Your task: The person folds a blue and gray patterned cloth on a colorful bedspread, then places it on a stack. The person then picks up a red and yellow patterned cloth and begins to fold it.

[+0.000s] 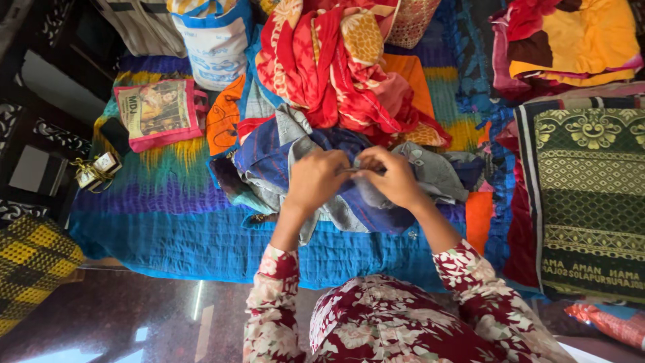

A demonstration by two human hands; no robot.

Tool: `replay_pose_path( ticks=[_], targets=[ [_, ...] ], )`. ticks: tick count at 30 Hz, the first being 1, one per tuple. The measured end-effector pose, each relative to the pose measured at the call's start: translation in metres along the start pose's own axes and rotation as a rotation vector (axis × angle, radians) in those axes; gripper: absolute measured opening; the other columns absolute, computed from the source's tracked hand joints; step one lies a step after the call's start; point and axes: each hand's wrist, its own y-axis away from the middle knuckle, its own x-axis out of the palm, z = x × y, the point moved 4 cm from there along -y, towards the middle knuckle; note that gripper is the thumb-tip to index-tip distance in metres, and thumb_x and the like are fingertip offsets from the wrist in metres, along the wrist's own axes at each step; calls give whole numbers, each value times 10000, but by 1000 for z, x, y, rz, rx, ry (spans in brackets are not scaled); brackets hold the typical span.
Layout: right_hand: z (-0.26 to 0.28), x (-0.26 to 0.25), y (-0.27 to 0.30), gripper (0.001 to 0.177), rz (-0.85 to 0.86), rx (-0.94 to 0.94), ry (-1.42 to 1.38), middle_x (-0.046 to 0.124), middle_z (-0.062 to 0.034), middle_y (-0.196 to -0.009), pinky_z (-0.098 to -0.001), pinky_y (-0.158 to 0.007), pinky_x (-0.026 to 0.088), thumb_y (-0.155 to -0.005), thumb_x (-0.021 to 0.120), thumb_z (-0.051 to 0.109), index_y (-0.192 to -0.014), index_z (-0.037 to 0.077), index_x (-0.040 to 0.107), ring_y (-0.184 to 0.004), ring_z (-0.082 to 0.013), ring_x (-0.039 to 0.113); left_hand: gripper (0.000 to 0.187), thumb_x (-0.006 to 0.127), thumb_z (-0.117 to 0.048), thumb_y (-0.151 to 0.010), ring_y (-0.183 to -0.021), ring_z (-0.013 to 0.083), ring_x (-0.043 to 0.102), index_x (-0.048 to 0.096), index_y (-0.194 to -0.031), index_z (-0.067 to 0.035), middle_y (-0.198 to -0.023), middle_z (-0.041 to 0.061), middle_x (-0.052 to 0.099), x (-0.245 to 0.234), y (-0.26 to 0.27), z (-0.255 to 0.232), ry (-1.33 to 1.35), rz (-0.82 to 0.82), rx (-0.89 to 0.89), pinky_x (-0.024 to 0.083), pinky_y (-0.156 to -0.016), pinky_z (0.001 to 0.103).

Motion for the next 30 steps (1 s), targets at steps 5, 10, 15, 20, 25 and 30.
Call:
replay_pose_path(
  ticks=[5,10,15,20,25,30],
  targets=[
    [-38,7,24,175,-208,-57,536,737,-162,-945,-451,-755,548,-879,754,89,-1043,46,710,-873,-377,711,50,751,-162,-831,-768,311,673,735,-878,-160,-791,103,675,-41,-5,15,-76,-228,-3,524,-661,451],
    [-107,-19,48,294,-394,14,663,716,-205,-967,-501,-801,528,-758,683,-2,-1050,9,713,-915,-427,675,62,726,-32,-891,-741,287,654,673,-896,-63,-825,130,673,-88,-4,63,-6,-593,-116,513,-678,410],
    [-169,-55,62,218,-545,146,695,719,-196,-998,-511,-844,521,-847,655,-9,-1050,26,725,-957,-415,670,143,748,17,-956,-764,273,586,610,-923,5,-844,135,633,-116,19,134,-28,-1137,-257,465,-725,370],
    [-148,-75,43,215,-569,71,661,675,-230,-889,-520,-769,481,-1002,712,186,-916,-6,668,-880,-443,647,108,691,55,-965,-938,307,549,605,-1008,5,-998,153,593,-102,27,162,-43,-1117,-264,471,-862,423],
    [-62,-44,-7,220,-367,-13,457,696,-201,-797,-452,-625,504,-971,720,234,-896,28,740,-712,-376,690,332,753,-88,-765,-1022,355,602,696,-1086,-24,-1089,169,656,-32,16,84,-49,-577,-208,481,-906,444],
    [6,4,-24,146,-84,-159,250,731,-163,-860,-385,-653,542,-905,718,150,-965,18,739,-763,-328,726,486,798,-294,-750,-887,376,683,715,-1184,-92,-1060,172,703,40,10,9,118,-59,-57,536,-717,470]
  ],
)
